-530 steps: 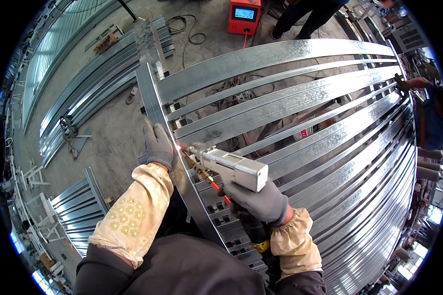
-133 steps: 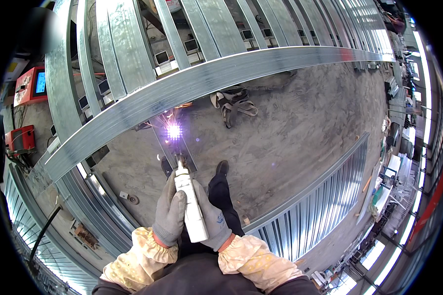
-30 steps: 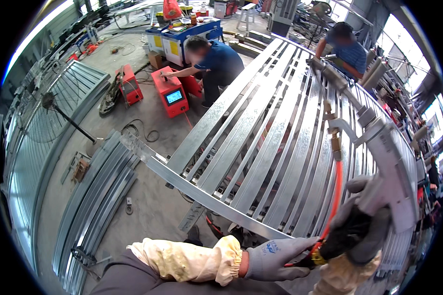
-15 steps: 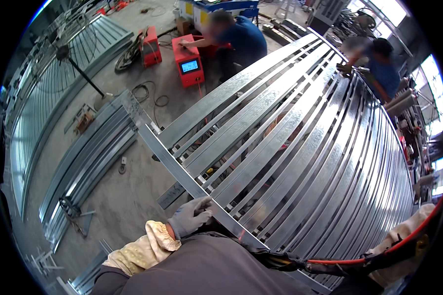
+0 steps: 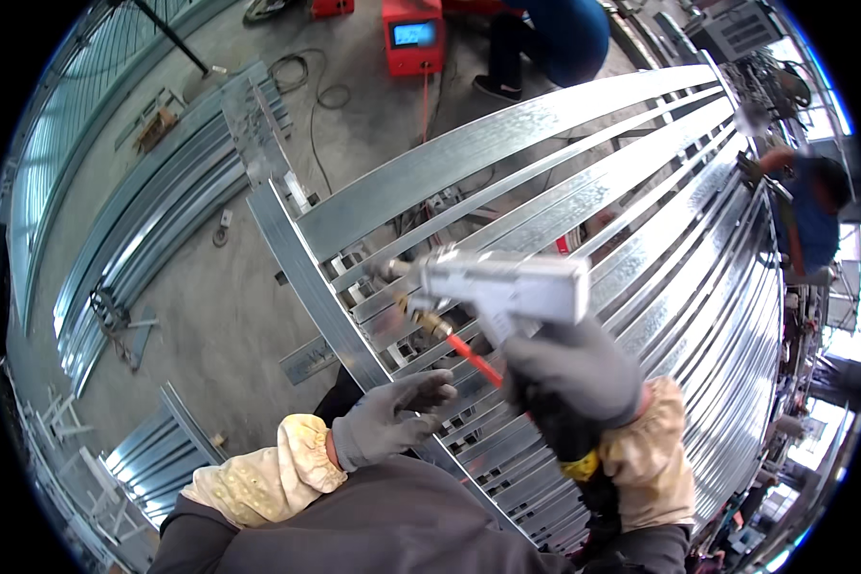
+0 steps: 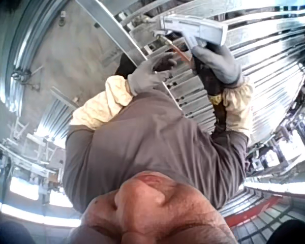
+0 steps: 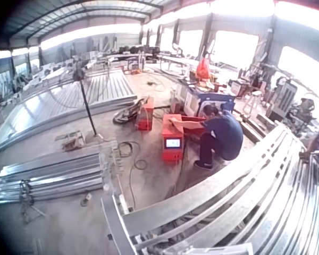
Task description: The person welds metal bars onto a large curved metal frame using a handheld welding gun. They repeatedly position bars, weld them in place, and adjust the frame while working in a workshop with other workers nearby.
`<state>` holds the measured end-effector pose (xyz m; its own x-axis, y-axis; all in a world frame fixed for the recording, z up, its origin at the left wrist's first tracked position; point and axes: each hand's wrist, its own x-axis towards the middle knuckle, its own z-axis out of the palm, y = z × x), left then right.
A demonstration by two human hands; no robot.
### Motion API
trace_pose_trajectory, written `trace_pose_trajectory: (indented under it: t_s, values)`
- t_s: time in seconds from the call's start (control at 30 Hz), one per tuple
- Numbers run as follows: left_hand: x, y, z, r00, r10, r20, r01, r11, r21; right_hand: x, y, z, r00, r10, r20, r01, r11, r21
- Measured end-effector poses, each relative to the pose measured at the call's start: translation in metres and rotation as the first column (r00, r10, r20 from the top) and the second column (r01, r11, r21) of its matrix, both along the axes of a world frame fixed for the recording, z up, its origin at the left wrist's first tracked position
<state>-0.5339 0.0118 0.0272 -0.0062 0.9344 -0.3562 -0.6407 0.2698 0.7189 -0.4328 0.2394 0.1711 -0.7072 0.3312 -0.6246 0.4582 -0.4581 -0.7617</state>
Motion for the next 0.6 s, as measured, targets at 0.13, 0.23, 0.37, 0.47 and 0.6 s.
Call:
trace_pose_trajectory:
  t_s: [0.13, 0.23, 0.37, 0.47, 0.6]
  values:
    - [0.012, 0.023, -0.011, 0.95, 0.083, 0.302, -0.082, 0.997, -0.015, 0.018, -0.007, -0.052, 0.991, 0.088, 0.103, -0.062, 0.971, -0.23]
    - [0.019, 0.029, -0.023, 0.943, 0.259, 0.21, -0.218, 0.955, -0.202, 0.017, -0.007, -0.064, 0.988, 0.092, 0.128, -0.055, 0.962, -0.266]
    - [0.018, 0.027, -0.035, 0.858, 0.419, 0.296, -0.347, 0.899, -0.268, 0.023, -0.007, -0.075, 0.993, 0.093, 0.07, -0.07, 0.959, -0.276]
    - [0.021, 0.023, -0.05, 0.857, 0.46, 0.23, -0.382, 0.869, -0.314, 0.024, -0.006, -0.081, 0.995, 0.088, 0.053, -0.072, 0.962, -0.263]
    - [0.017, 0.021, -0.057, 0.903, 0.419, 0.096, -0.359, 0.858, -0.368, 0.02, -0.001, -0.087, 0.99, 0.138, 0.026, -0.126, 0.954, -0.27]
